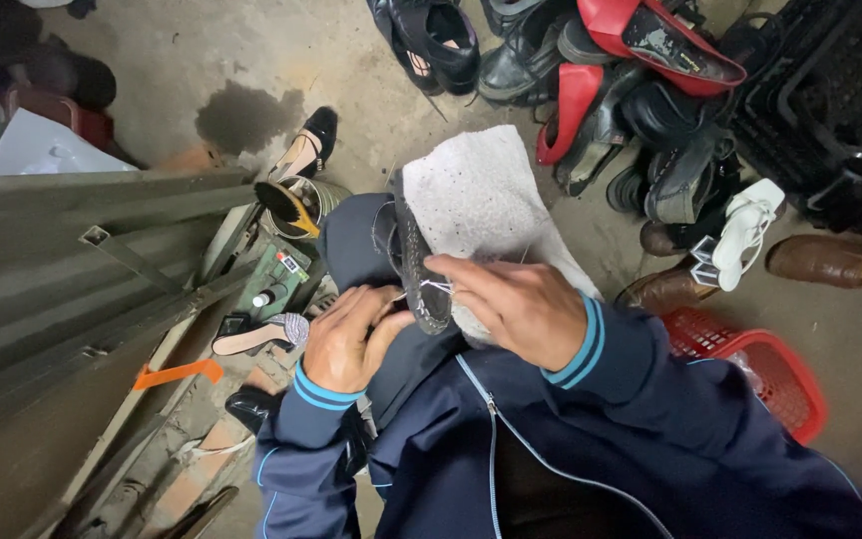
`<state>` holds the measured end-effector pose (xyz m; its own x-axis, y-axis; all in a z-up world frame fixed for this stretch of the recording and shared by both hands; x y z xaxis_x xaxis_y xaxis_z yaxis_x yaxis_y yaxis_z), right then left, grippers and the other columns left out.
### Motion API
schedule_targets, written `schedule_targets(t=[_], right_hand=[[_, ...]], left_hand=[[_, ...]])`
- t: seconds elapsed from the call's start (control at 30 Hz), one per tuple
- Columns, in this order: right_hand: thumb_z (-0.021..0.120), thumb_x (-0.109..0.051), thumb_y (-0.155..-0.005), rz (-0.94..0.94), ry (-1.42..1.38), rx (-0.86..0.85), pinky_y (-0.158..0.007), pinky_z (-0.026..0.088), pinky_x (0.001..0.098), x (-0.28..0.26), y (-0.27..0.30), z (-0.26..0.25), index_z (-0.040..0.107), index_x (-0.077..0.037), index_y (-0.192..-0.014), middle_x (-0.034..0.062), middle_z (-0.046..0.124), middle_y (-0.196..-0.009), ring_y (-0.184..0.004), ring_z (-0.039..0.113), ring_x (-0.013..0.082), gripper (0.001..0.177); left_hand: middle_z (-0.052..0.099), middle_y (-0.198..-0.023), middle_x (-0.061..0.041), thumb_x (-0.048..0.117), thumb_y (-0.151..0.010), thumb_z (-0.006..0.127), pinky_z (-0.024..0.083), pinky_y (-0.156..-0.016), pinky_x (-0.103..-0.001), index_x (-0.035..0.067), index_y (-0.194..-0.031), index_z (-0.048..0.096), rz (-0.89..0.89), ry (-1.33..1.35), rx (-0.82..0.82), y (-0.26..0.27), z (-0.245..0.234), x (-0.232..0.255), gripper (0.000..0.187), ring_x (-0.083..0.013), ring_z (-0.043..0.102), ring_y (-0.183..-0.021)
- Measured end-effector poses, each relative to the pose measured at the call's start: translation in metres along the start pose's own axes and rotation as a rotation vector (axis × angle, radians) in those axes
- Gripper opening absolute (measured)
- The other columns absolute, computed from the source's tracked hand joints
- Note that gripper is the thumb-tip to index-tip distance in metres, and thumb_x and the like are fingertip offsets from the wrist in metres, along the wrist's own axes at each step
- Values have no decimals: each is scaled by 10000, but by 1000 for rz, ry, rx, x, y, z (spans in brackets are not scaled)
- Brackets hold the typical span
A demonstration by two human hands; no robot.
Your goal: The person sits on the floor and sews a black shoe using a needle and white thread. They repeatedly pull the thread through the shoe's sole and upper to secure the stitching. Towards the end, the person briefly interacts with a smartphone placed on the floor.
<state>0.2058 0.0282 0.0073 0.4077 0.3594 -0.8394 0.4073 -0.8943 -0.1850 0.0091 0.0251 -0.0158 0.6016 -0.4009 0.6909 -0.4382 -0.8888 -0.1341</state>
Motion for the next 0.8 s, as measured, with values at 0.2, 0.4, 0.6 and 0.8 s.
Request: schedule_targets(t=[0.2, 0.4, 0.6, 0.8], right_hand=[[599, -123, -1017, 3, 129, 120, -692, 612, 402, 5, 5, -3, 626, -79, -1386, 88, 791, -944, -856, 762, 291, 373], [575, -143, -993, 55, 103, -165, -702, 581, 521, 27, 16, 20, 675, -107, -1251, 148, 763, -986, -896, 723, 415, 280], [560, -100, -937, 61, -68, -83, -603, 565, 299, -5, 15, -9, 718, -172, -890, -12, 559, -661, -605, 619, 239, 180], [580, -193, -940, 15, -667, -76, -893, 556, 480, -21, 25, -28, 717, -69, -873, 254, 656, -1312, -1099, 635, 320, 196]], left_hand=[[551, -498, -81, 587, -781, 836, 506, -510, -380, 109, -718, 634, -137, -229, 125, 42, -16, -33, 522, -321, 625, -503], [597, -512, -84, 647, -793, 788, 515, -560, -403, 164, -677, 619, -383, -366, 107, 97, -14, -72, 524, -349, 663, -548], [663, -566, -66, 454, -905, 759, 571, -587, -398, 131, -800, 716, -379, 155, 219, 61, 7, -40, 342, -341, 705, -597], [508, -526, 27, 225, -967, 694, 432, -516, -251, 105, -794, 717, -462, 571, 252, 67, 19, -43, 211, -90, 460, -552]])
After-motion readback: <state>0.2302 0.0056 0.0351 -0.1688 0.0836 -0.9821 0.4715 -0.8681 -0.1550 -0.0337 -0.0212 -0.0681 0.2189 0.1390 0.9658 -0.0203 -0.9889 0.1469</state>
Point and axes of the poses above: each hand's wrist, its own y-axis away from the middle knuckle, its own z-axis out of the palm, x = y × z, the point moved 6 cm from there along -y, towards the middle knuckle
